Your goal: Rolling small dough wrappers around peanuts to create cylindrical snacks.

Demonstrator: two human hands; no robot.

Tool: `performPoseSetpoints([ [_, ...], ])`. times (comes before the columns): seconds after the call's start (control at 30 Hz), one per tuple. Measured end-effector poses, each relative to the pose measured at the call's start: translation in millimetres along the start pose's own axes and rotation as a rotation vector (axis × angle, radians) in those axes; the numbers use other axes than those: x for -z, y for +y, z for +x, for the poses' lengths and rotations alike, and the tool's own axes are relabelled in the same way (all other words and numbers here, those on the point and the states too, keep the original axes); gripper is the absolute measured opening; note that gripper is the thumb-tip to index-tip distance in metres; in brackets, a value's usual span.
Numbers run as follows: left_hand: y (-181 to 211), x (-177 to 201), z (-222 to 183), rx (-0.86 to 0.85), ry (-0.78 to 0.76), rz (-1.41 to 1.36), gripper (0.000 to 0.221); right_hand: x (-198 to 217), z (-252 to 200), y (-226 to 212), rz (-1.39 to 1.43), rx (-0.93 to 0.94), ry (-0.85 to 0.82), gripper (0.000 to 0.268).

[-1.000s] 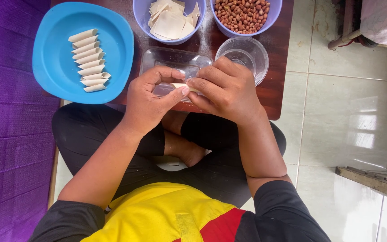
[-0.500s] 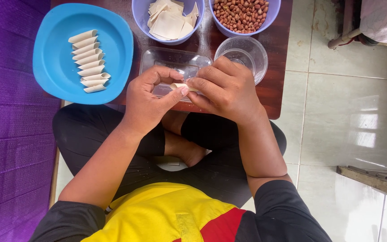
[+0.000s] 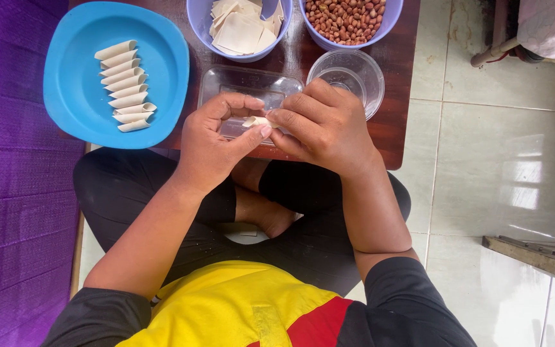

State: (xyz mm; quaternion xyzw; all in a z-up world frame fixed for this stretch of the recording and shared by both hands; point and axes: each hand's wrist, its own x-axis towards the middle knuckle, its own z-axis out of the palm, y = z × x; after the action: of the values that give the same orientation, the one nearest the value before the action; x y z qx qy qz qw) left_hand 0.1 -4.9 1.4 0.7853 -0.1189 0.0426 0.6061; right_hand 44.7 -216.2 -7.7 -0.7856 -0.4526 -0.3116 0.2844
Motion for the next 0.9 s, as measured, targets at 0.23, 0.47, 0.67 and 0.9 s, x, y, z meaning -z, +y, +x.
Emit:
performPoseSetpoints([
  [0.23, -4.2, 0.9, -1.1, 0.025, 0.003, -0.023, 0.017, 0.7, 3.2, -0.5, -0.005, 0.011, 0.001, 0.007],
  [0.47, 0.1, -0.4, 1.0, 0.035, -0.013, -0.028, 0.022, 0.1, 1.7, -1.0, 0.001, -0.009, -0.012, 0.007],
  [0.67, -13.0, -1.5, 1.9, 0.066, -0.009, -0.046, 0.021, 4.9, 3.0, 0.9, 0.023, -0.028, -0.012, 0.01],
  [0.9, -11.3, -7.0, 0.6, 0.163, 0.061, -0.154, 0.026, 58.1, -0.5, 7.1, -0.005, -0.252, 0.001, 0.044],
])
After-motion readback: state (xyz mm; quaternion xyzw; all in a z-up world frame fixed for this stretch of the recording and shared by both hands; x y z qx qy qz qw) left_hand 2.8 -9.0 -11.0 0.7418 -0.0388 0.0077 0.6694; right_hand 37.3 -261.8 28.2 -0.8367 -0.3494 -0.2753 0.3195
